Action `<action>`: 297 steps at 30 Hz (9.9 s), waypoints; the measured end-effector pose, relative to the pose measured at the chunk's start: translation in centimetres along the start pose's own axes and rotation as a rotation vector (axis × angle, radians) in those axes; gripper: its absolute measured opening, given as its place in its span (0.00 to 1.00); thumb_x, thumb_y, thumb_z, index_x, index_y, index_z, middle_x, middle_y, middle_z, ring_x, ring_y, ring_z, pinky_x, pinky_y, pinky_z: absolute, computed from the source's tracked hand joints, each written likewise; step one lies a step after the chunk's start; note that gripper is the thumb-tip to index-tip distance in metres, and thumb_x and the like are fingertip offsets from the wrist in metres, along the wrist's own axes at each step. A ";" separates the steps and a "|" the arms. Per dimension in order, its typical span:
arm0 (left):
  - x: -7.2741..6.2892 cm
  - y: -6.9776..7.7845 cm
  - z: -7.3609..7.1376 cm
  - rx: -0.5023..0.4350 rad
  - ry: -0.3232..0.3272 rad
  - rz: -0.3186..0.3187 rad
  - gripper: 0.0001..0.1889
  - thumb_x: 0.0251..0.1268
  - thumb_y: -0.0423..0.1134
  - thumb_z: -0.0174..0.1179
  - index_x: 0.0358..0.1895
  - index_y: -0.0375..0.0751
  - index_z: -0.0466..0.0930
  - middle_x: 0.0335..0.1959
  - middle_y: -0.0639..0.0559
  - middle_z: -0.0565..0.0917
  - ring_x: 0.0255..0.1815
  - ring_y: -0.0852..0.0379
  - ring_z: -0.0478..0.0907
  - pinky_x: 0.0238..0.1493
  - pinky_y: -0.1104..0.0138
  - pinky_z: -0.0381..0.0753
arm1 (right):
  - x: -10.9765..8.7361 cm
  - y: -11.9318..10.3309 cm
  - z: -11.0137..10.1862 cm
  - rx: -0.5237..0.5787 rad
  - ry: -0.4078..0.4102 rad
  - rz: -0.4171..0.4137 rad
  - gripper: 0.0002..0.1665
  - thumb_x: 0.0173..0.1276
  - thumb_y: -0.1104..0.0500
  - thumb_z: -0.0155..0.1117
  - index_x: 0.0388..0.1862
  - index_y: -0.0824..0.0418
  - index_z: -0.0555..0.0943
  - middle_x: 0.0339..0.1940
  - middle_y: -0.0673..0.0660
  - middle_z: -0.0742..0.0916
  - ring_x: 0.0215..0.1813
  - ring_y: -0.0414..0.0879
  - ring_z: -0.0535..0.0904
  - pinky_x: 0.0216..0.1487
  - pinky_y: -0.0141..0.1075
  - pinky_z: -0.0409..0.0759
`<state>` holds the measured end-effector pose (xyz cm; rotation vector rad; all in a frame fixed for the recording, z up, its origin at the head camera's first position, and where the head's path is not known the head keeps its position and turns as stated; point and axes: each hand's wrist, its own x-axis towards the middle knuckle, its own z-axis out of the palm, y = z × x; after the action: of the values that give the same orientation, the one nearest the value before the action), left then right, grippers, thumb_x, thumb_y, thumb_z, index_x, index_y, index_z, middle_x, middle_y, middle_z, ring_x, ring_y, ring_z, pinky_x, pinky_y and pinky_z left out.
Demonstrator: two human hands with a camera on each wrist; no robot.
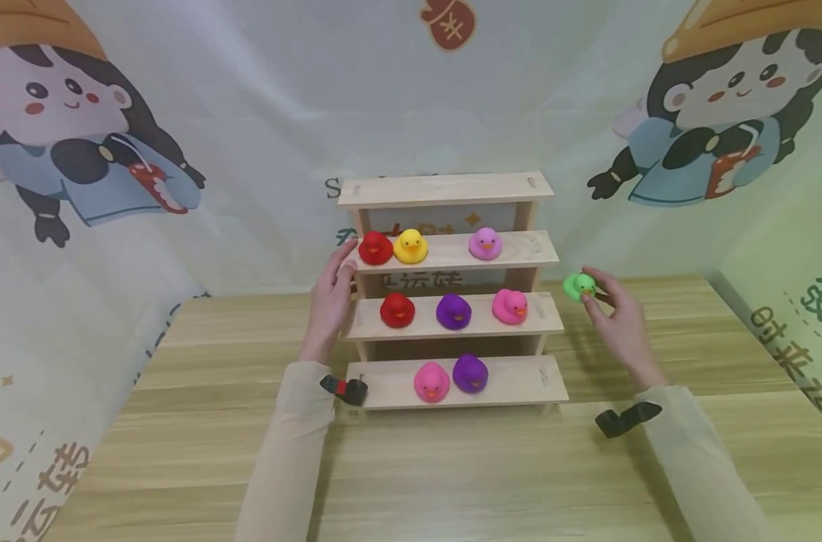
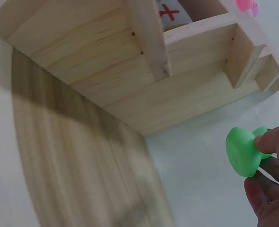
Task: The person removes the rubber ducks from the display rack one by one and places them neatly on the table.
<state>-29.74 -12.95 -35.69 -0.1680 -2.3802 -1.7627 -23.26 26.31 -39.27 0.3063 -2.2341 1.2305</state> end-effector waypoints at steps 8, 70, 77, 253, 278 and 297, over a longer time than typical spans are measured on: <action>0.0 0.1 0.0 0.014 0.002 0.010 0.23 0.78 0.49 0.40 0.72 0.56 0.63 0.74 0.55 0.60 0.69 0.49 0.63 0.61 0.53 0.71 | -0.7 2.6 0.5 0.025 -0.074 0.101 0.24 0.65 0.78 0.55 0.61 0.78 0.70 0.60 0.75 0.75 0.61 0.69 0.71 0.60 0.57 0.69; -0.3 0.0 0.0 0.019 0.017 0.017 0.22 0.78 0.48 0.40 0.71 0.58 0.66 0.72 0.54 0.64 0.71 0.51 0.60 0.67 0.52 0.63 | 0.9 -1.9 -1.3 0.135 -0.137 0.163 0.31 0.66 0.75 0.58 0.68 0.71 0.65 0.66 0.70 0.71 0.68 0.61 0.65 0.68 0.36 0.63; -0.3 -0.2 -0.1 0.031 0.008 0.011 0.22 0.78 0.49 0.39 0.72 0.58 0.64 0.73 0.55 0.62 0.71 0.50 0.60 0.66 0.51 0.65 | 1.8 -4.1 -0.9 0.141 -0.120 0.125 0.30 0.66 0.74 0.58 0.68 0.69 0.67 0.64 0.67 0.74 0.67 0.51 0.68 0.66 0.31 0.64; -0.1 0.4 -1.1 0.007 -0.109 -0.040 0.24 0.78 0.49 0.39 0.74 0.59 0.60 0.74 0.53 0.59 0.68 0.45 0.64 0.64 0.48 0.66 | -1.4 5.9 -4.4 -0.173 -0.350 0.140 0.20 0.68 0.69 0.60 0.56 0.80 0.71 0.52 0.80 0.77 0.54 0.75 0.74 0.49 0.25 0.76; 0.0 0.2 -0.9 0.006 -0.116 -0.035 0.24 0.78 0.51 0.39 0.74 0.60 0.59 0.75 0.55 0.58 0.68 0.46 0.63 0.64 0.47 0.65 | -1.3 5.6 -4.8 -0.166 -0.369 0.226 0.24 0.69 0.65 0.62 0.60 0.75 0.69 0.61 0.80 0.70 0.60 0.82 0.62 0.56 0.70 0.61; -0.1 0.5 -1.2 -0.001 -0.117 -0.039 0.24 0.78 0.48 0.39 0.74 0.59 0.59 0.74 0.54 0.59 0.67 0.45 0.64 0.64 0.48 0.66 | 1.5 2.3 -5.6 -0.180 -0.309 0.182 0.19 0.70 0.61 0.59 0.55 0.71 0.76 0.61 0.76 0.74 0.65 0.76 0.62 0.61 0.69 0.58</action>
<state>-29.44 -13.91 -34.95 -0.2320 -2.4793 -1.8188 -23.45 32.36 -37.71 0.2395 -2.6694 1.1233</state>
